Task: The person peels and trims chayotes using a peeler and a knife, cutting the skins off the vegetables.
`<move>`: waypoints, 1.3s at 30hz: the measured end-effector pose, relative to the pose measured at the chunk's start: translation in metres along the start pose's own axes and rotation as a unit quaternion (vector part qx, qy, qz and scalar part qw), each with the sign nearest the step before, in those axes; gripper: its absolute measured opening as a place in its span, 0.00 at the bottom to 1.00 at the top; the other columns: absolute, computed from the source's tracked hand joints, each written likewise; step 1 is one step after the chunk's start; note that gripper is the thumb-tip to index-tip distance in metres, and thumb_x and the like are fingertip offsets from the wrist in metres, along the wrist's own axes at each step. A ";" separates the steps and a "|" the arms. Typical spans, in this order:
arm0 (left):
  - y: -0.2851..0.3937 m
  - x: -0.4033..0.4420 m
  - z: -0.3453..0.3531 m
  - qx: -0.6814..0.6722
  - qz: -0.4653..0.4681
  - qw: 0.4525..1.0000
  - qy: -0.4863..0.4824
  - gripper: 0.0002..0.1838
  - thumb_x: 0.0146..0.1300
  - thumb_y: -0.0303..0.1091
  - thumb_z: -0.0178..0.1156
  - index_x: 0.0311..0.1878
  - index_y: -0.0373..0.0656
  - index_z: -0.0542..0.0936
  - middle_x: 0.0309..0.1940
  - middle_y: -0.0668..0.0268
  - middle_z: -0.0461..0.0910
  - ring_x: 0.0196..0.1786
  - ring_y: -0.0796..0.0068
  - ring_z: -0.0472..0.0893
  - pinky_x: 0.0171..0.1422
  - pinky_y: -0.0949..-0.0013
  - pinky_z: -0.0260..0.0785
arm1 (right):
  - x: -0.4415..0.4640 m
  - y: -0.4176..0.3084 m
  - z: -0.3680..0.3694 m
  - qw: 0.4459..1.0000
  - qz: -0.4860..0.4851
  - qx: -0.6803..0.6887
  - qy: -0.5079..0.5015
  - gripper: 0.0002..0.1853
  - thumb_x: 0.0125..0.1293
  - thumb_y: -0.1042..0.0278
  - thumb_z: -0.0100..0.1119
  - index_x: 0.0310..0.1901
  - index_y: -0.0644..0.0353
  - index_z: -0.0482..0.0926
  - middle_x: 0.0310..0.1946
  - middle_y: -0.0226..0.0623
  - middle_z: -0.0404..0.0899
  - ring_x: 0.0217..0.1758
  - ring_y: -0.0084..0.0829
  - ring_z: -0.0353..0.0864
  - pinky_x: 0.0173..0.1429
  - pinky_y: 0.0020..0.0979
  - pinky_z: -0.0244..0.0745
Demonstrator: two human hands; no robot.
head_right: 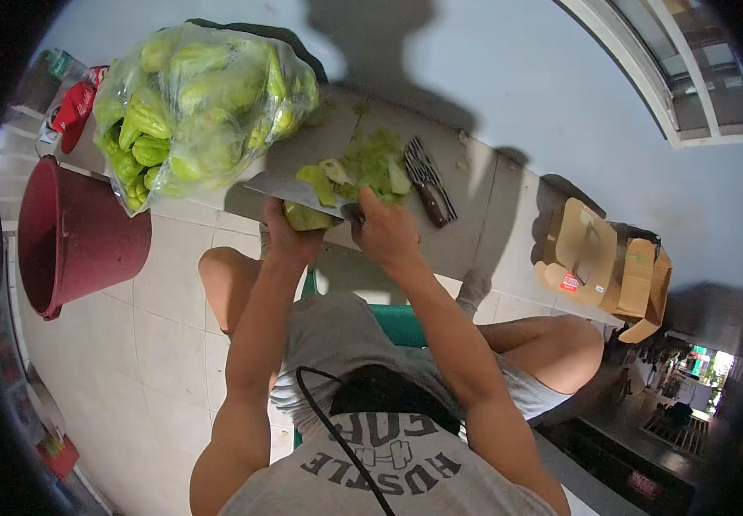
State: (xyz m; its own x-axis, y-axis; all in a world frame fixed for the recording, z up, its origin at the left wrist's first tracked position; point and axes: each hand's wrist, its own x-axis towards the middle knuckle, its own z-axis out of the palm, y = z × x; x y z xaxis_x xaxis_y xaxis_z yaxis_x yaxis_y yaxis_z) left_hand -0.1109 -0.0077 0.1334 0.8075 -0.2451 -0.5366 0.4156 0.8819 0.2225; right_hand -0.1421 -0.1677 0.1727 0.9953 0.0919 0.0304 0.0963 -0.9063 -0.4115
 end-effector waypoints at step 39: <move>0.028 0.014 0.001 0.008 0.023 0.991 -0.130 0.29 0.65 0.53 0.50 0.60 0.39 0.74 0.52 0.47 0.77 0.54 0.56 0.77 0.59 0.54 0.71 | 0.003 0.030 0.004 0.992 0.113 0.055 0.002 0.09 0.57 0.73 0.62 0.34 0.63 0.70 0.26 0.48 0.79 0.32 0.49 0.83 0.36 0.45 0.76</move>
State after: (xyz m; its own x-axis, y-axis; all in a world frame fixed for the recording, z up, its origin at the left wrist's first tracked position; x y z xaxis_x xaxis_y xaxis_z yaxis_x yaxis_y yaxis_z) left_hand -0.0874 0.0125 0.1329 0.9055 -0.3013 -0.2988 0.3804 0.8885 0.2568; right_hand -0.1358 -0.1927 0.1575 0.9914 -0.1107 -0.0696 -0.1307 -0.8534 -0.5046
